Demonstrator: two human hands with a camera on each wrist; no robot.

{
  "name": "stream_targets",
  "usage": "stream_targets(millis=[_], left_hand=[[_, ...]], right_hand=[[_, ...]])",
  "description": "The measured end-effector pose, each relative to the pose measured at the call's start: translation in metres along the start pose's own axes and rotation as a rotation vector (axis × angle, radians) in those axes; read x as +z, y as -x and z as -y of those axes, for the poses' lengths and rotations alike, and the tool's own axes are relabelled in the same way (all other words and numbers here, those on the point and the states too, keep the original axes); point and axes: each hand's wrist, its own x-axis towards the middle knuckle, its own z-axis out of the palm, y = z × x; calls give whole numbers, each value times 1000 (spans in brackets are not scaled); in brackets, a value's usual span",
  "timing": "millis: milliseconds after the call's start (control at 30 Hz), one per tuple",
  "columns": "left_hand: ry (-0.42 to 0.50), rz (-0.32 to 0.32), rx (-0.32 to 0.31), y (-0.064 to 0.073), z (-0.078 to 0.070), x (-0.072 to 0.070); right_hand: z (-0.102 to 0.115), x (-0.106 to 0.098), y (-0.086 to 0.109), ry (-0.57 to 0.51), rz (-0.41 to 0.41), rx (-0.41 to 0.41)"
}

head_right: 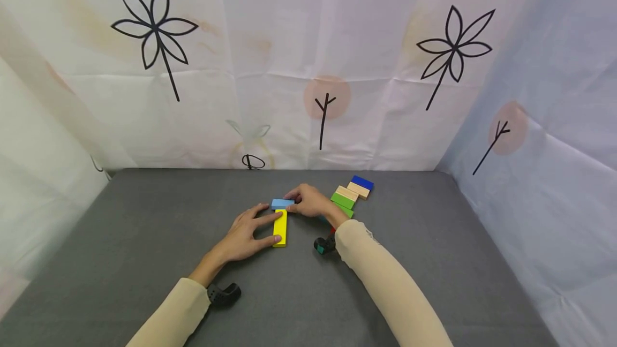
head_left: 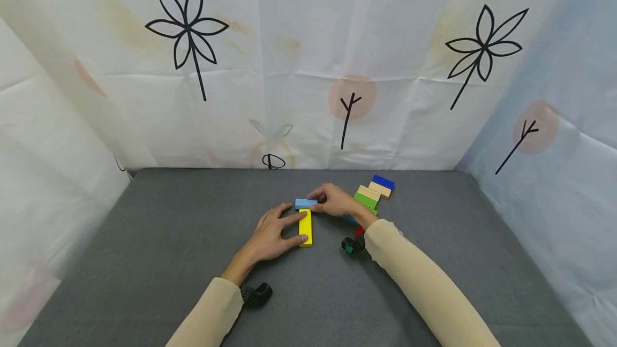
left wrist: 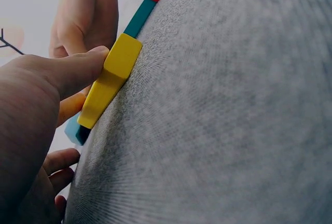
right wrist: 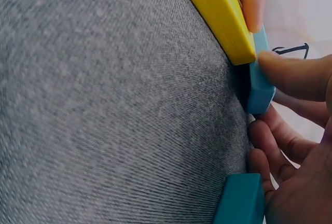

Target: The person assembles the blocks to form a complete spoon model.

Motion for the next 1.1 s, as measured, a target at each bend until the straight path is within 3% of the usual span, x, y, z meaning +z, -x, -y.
stream_targets(millis=[200, 400, 1100], left_hand=[[-6, -1, 3, 0, 0, 0], [-2, 0, 0, 0, 1, 1], [-3, -19, 22, -2, 4, 3]], right_hand=[[-1, 1, -1, -62, 48, 4], [-1, 3, -3, -22, 5, 9], [1, 2, -1, -27, -6, 19]])
